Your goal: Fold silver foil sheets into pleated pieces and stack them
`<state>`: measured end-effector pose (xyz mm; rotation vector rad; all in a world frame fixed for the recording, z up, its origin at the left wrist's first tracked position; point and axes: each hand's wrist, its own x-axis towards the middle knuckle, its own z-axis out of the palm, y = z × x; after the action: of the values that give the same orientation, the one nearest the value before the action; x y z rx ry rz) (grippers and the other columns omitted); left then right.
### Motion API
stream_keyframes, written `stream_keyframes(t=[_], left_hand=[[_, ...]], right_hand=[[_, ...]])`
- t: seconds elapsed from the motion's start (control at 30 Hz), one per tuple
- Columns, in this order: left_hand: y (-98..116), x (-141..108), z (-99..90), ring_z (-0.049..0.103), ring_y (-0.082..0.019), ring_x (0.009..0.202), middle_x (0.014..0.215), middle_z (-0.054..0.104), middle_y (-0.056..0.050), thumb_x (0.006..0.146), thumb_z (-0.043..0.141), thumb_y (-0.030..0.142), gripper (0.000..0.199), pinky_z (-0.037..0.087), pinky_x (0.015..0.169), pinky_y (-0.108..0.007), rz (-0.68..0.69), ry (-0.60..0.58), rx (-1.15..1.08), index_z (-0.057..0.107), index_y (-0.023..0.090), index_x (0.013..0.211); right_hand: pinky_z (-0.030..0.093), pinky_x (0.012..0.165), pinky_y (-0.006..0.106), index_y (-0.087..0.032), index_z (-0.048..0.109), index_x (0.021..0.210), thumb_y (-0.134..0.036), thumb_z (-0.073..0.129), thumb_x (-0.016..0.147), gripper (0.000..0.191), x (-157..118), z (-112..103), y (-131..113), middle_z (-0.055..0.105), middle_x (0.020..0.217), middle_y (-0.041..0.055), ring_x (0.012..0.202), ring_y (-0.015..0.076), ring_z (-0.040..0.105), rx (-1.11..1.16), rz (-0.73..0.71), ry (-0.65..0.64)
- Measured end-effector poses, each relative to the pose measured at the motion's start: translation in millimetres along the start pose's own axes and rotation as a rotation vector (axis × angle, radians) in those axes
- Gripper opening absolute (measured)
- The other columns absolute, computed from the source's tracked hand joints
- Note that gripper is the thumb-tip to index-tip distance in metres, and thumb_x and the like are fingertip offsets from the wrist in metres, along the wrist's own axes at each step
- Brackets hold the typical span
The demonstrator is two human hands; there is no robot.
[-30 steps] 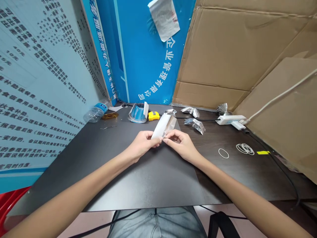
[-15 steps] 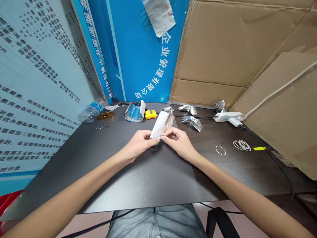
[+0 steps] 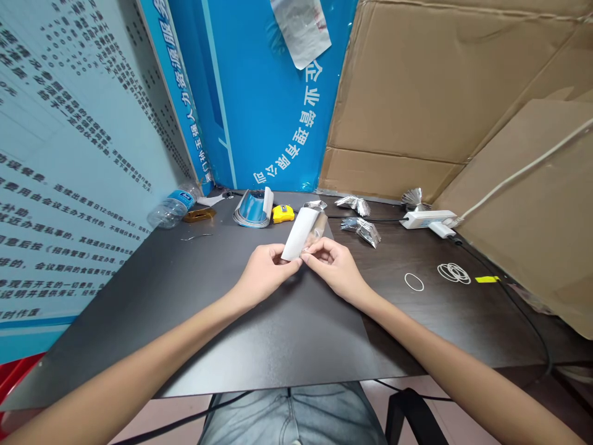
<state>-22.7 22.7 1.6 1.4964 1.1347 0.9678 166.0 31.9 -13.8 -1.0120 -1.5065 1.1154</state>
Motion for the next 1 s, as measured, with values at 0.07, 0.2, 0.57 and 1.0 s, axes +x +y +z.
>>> stream_keyframes(t=[0.07,0.2,0.57,1.0], left_hand=[[0.0,0.0,0.1,0.062,-0.018,0.072,0.082,0.072,-0.005,0.08,0.076,0.042,0.035,0.043,0.065,-0.026,-0.01,-0.008,-0.007,0.077,0.01,0.094],[-1.0,0.7,-0.1,0.06,-0.017,0.072,0.081,0.071,-0.005,0.08,0.077,0.041,0.033,0.042,0.065,-0.025,-0.021,-0.021,-0.016,0.076,0.01,0.091],[-3.1,4.0,0.1,0.053,-0.011,0.07,0.076,0.066,-0.002,0.072,0.085,0.028,0.023,0.041,0.068,-0.022,-0.166,-0.036,-0.395,0.079,0.011,0.087],[-0.2,3.1,-1.1,0.059,-0.012,0.083,0.097,0.072,-0.007,0.072,0.09,0.028,0.033,0.048,0.08,-0.023,-0.197,-0.084,-0.555,0.08,0.014,0.1]], right_hand=[[0.055,0.083,0.032,-0.018,0.065,0.084,-0.037,0.078,0.082,0.023,-0.4,0.2,-0.4,0.074,0.097,0.0058,0.089,0.0193,0.07,-0.012,0.009,0.006],[0.056,0.084,0.033,-0.018,0.067,0.083,-0.037,0.077,0.083,0.022,-1.4,-0.3,-0.4,0.075,0.099,0.0061,0.09,0.02,0.071,-0.041,0.022,0.006],[0.057,0.087,0.033,-0.027,0.049,0.12,-0.032,0.082,0.081,0.051,-3.8,1.8,-3.1,0.071,0.109,0.0028,0.089,0.0169,0.071,0.034,-0.103,0.073],[0.048,0.082,0.028,-0.017,0.071,0.087,-0.046,0.085,0.078,0.033,-3.7,0.3,-2.0,0.07,0.09,0.0021,0.082,0.0135,0.061,0.275,0.176,0.001]])
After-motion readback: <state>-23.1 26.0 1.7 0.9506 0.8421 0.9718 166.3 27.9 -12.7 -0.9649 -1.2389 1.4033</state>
